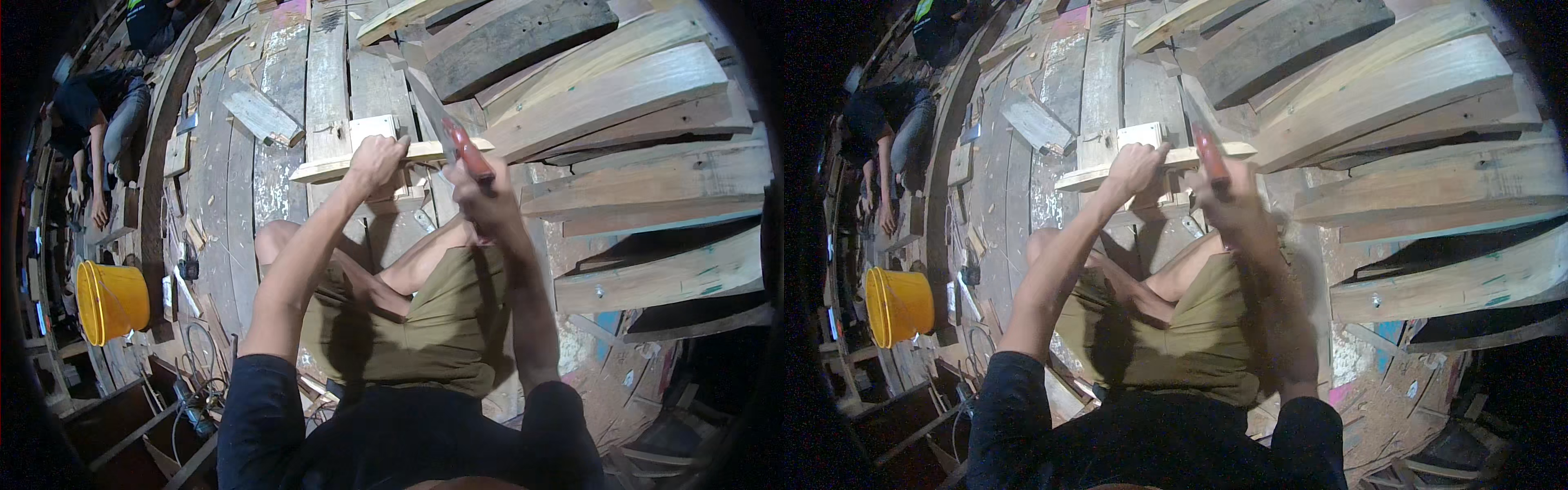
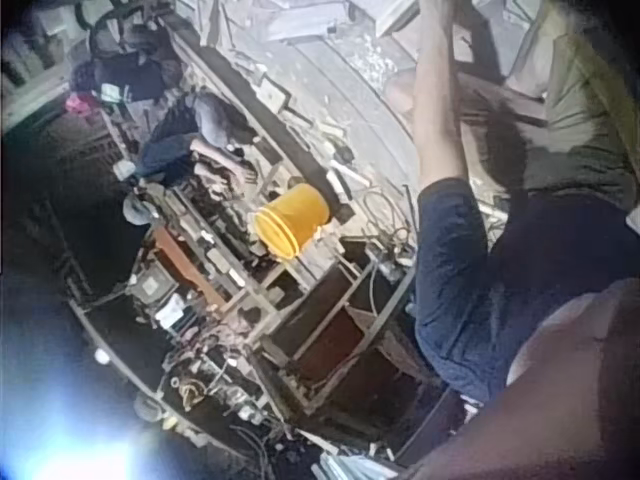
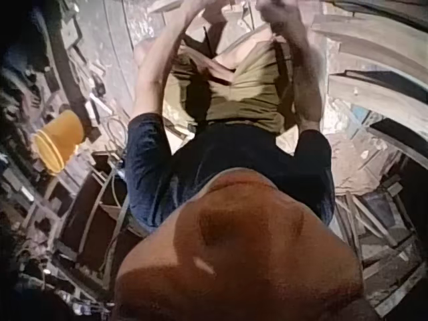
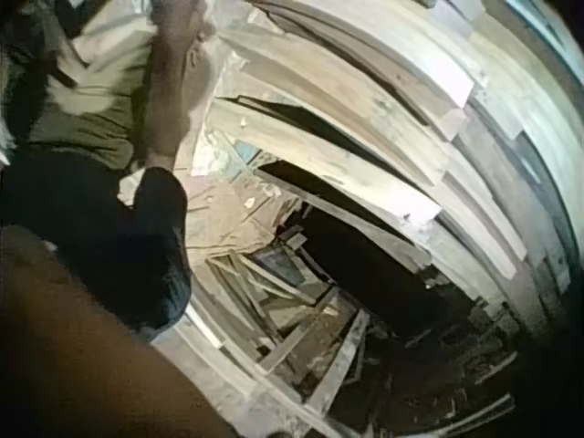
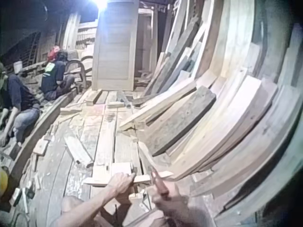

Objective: Cutting a small piece of wood with a hand saw while sitting cross-legged on the workshop floor.

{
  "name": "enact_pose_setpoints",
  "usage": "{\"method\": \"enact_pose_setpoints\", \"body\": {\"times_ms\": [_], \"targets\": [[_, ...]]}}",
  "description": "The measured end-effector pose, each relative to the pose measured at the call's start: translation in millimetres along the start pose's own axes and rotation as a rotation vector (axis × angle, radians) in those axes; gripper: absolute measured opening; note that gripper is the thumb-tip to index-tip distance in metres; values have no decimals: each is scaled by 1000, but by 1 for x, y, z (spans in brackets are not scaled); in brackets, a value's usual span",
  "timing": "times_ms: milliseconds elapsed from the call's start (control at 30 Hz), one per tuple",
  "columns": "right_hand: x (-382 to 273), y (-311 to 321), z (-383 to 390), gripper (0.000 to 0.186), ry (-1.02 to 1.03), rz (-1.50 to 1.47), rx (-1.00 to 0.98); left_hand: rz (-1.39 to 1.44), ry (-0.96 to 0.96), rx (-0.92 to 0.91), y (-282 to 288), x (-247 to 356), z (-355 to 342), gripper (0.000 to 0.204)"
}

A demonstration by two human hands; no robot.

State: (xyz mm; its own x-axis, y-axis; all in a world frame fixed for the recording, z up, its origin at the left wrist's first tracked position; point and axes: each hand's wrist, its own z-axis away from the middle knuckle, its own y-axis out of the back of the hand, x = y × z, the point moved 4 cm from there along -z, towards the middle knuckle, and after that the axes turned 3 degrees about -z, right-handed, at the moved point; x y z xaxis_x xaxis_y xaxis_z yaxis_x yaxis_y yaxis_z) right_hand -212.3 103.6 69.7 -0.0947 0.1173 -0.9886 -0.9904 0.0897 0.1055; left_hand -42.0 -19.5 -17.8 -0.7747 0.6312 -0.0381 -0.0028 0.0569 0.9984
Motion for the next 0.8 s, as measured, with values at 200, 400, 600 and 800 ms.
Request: {"method": "enact_pose_setpoints", "body": {"times_ms": [200,400,600,800], "targets": [[-33,12,80,21,97,44,-39,87,18,-18,10,-13,-11,30],[-24,33,174,11,20,3,87,69,20,34,6,-30,-24,28],[1,40,226,14,-66,38,53,-3,-61,92,3,-34,-29,33],[4,34,221,18,-27,55,201,160,102,41,7,-47,-32,53]]}}
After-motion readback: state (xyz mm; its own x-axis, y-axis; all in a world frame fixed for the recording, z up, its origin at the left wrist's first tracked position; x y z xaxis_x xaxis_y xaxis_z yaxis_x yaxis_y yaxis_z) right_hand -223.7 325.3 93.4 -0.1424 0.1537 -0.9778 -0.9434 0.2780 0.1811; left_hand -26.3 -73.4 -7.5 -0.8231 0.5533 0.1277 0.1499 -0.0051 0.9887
